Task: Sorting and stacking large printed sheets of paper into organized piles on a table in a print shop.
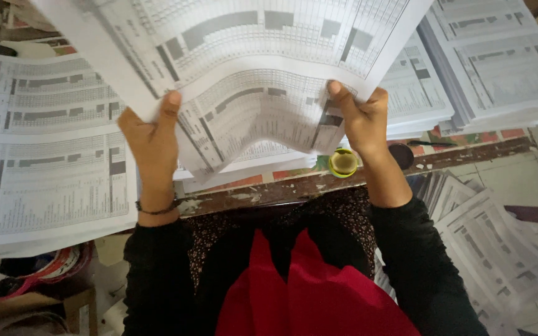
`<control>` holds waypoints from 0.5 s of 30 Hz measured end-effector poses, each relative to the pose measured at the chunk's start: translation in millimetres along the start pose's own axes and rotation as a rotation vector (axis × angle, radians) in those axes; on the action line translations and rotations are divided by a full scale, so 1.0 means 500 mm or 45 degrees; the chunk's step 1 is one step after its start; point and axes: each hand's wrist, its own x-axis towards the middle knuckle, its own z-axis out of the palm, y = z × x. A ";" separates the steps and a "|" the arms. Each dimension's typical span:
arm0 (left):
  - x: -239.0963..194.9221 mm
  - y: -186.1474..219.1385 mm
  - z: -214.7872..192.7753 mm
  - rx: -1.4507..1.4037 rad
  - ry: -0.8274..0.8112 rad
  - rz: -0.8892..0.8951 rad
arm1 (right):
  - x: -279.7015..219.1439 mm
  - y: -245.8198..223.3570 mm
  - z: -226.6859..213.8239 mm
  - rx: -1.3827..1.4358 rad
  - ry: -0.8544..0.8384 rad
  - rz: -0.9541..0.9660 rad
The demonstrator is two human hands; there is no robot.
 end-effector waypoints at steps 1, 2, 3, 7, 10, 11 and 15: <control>-0.005 0.001 0.001 -0.008 -0.022 -0.015 | 0.001 -0.016 0.002 0.026 0.017 0.023; -0.005 0.002 0.003 -0.018 -0.042 -0.024 | 0.007 -0.033 0.004 0.053 0.035 0.038; -0.007 0.000 0.004 -0.023 -0.047 -0.019 | 0.002 -0.036 0.014 0.050 0.042 0.034; -0.033 -0.011 -0.003 -0.051 -0.135 -0.073 | -0.037 -0.022 0.052 0.214 -0.123 0.143; -0.075 -0.146 -0.042 0.097 -0.188 -0.199 | -0.083 0.069 0.062 -0.130 -0.205 0.651; -0.090 -0.214 -0.055 0.268 -0.201 -0.304 | -0.101 0.112 0.059 -0.484 -0.215 1.129; -0.067 -0.028 -0.047 0.514 -0.337 -0.577 | -0.141 0.212 -0.031 -0.422 -0.141 0.885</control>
